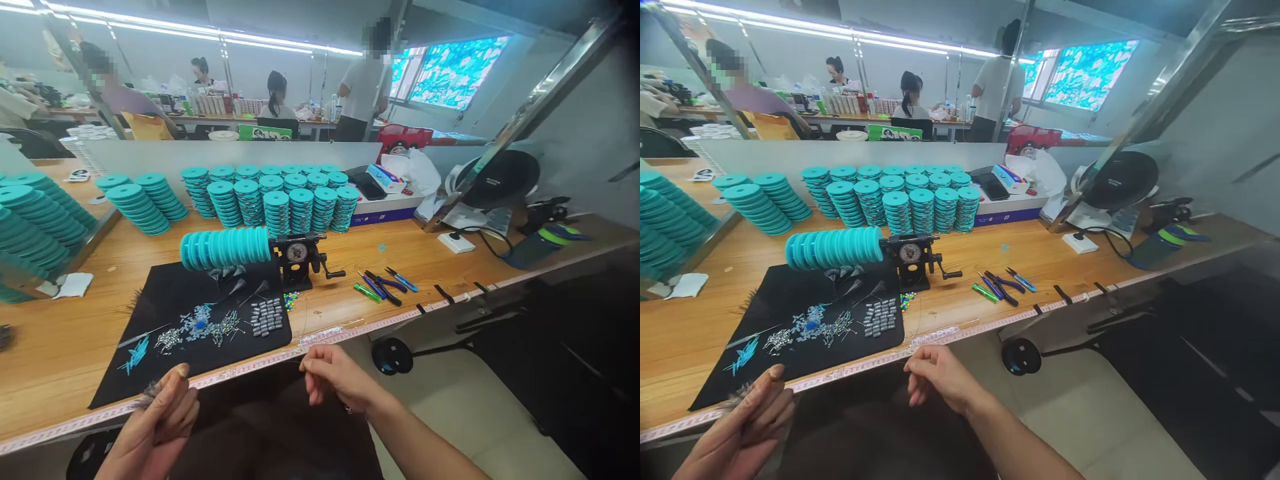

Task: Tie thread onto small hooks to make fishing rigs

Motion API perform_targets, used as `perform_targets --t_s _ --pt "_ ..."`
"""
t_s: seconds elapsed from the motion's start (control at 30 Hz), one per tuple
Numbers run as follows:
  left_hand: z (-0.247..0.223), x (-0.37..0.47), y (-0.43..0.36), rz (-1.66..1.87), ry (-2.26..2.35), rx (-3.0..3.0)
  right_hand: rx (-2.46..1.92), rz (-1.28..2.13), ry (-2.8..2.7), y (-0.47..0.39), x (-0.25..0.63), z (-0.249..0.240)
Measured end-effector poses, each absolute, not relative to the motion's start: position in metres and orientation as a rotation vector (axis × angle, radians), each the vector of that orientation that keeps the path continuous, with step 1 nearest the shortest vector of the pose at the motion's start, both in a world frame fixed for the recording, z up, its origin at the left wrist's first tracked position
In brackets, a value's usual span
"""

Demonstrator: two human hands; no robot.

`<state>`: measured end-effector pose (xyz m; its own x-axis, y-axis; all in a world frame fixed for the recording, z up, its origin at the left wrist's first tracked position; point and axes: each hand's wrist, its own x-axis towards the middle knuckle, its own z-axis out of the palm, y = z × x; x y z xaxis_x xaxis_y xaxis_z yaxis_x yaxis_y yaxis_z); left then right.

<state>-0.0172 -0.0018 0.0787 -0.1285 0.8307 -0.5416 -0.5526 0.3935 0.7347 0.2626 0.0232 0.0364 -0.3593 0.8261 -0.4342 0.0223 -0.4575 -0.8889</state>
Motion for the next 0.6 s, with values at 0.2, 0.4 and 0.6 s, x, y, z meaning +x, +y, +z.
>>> perform_targets --t_s 0.2,0.4,0.6 --pt "0.057 -0.02 0.003 1.217 1.228 0.34 -1.083 2.235 -0.855 0.02 0.271 0.042" --pt "0.055 -0.006 -0.005 0.994 1.396 0.997 -1.064 1.948 -1.581 0.009 0.263 0.062" --pt "0.064 0.029 -0.008 0.638 1.282 1.429 -1.015 2.017 -1.314 0.0 0.236 0.055"
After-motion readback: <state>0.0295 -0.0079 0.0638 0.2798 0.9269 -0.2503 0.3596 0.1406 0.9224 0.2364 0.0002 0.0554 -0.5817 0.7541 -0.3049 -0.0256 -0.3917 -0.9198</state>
